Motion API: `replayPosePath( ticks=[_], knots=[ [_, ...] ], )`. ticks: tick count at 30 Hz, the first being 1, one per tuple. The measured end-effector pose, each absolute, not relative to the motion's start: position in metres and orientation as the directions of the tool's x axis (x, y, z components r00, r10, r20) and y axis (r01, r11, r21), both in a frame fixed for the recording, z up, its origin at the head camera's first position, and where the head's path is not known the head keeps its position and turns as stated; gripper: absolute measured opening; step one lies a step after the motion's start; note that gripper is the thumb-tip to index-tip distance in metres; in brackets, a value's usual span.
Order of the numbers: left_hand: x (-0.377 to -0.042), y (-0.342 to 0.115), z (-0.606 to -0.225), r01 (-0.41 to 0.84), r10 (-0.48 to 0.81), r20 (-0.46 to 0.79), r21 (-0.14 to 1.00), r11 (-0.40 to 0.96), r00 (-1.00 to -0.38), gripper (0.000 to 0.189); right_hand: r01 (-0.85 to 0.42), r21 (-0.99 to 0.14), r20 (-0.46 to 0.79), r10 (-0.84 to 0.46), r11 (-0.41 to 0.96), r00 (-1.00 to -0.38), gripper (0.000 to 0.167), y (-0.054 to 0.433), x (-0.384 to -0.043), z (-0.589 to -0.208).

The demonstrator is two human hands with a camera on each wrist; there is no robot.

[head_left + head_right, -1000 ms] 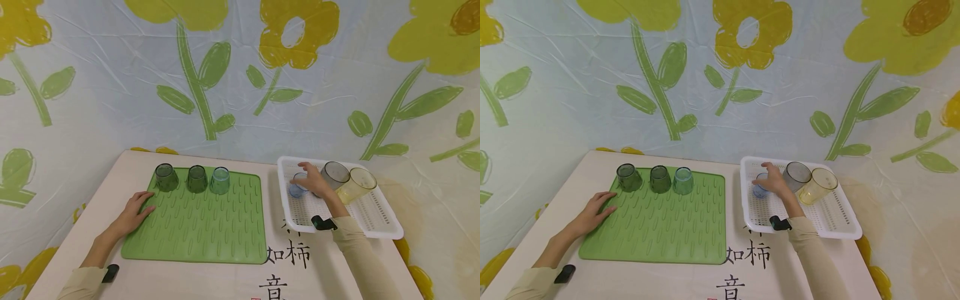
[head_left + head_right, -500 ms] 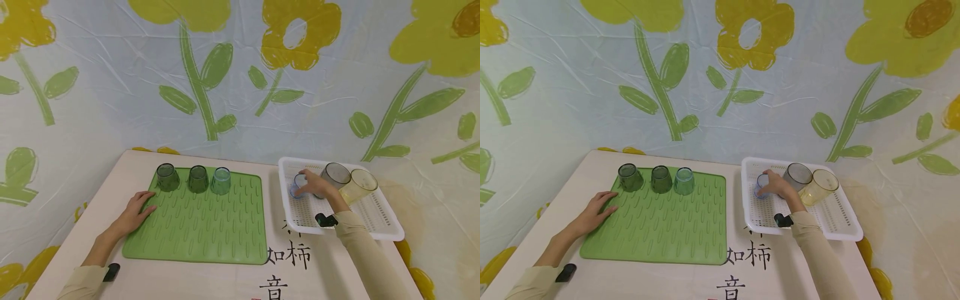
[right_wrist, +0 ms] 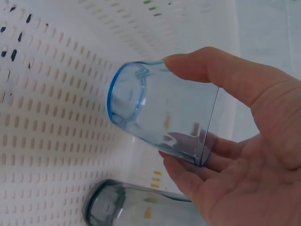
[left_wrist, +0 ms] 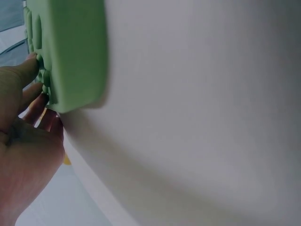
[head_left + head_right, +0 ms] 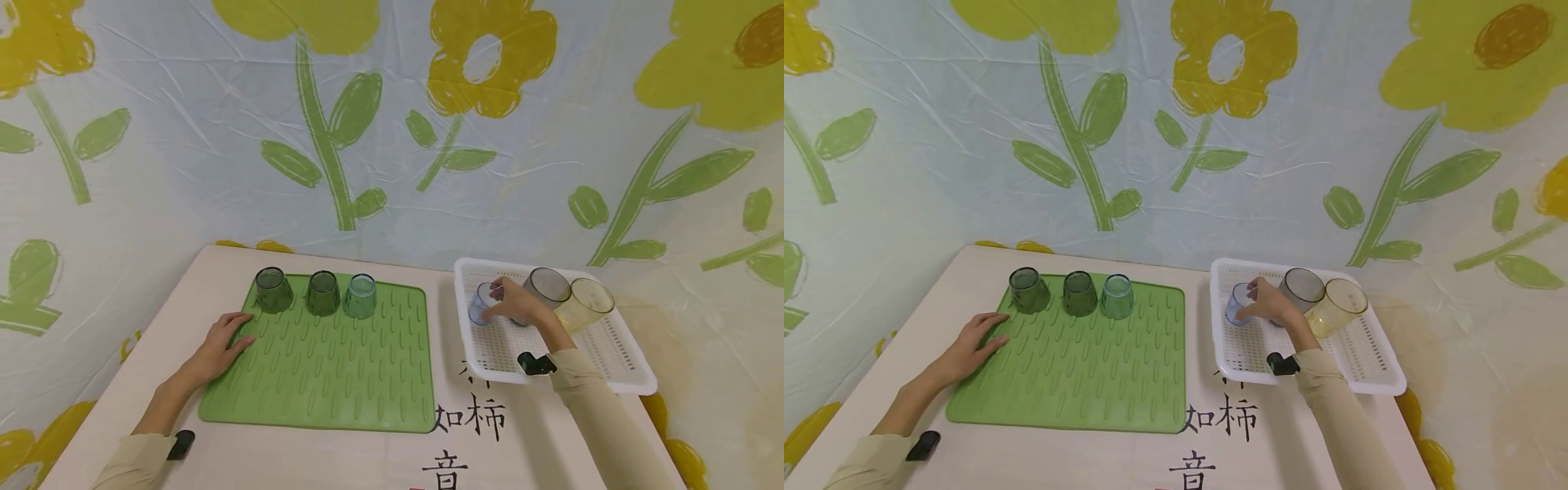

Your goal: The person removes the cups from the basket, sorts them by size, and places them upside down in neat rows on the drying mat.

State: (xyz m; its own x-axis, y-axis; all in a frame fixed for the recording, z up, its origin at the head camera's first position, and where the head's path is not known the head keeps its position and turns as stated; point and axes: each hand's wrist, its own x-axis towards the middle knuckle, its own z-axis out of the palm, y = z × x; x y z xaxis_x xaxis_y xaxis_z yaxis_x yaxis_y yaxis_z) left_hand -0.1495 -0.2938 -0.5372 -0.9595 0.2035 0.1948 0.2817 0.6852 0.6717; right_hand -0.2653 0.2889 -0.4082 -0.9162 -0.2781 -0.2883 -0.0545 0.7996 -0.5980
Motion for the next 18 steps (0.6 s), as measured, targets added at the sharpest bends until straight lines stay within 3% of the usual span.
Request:
replayPosePath(
  ticks=[9,18],
  knots=[
    [-0.147,-0.293,-0.536,0.266,0.199,0.177,0.671,0.692,-0.964,0.048,-0.069,-0.652,-0.248,-0.299,0.755,-0.922,0.085,0.287,-0.258,-0.406],
    [-0.148,-0.294,-0.534,0.288,0.209,0.197,0.663,0.691,-0.958,0.048,-0.076,-0.725,-0.184,-0.299,0.685,-0.936,0.075,0.289,-0.245,-0.404]
  ],
)
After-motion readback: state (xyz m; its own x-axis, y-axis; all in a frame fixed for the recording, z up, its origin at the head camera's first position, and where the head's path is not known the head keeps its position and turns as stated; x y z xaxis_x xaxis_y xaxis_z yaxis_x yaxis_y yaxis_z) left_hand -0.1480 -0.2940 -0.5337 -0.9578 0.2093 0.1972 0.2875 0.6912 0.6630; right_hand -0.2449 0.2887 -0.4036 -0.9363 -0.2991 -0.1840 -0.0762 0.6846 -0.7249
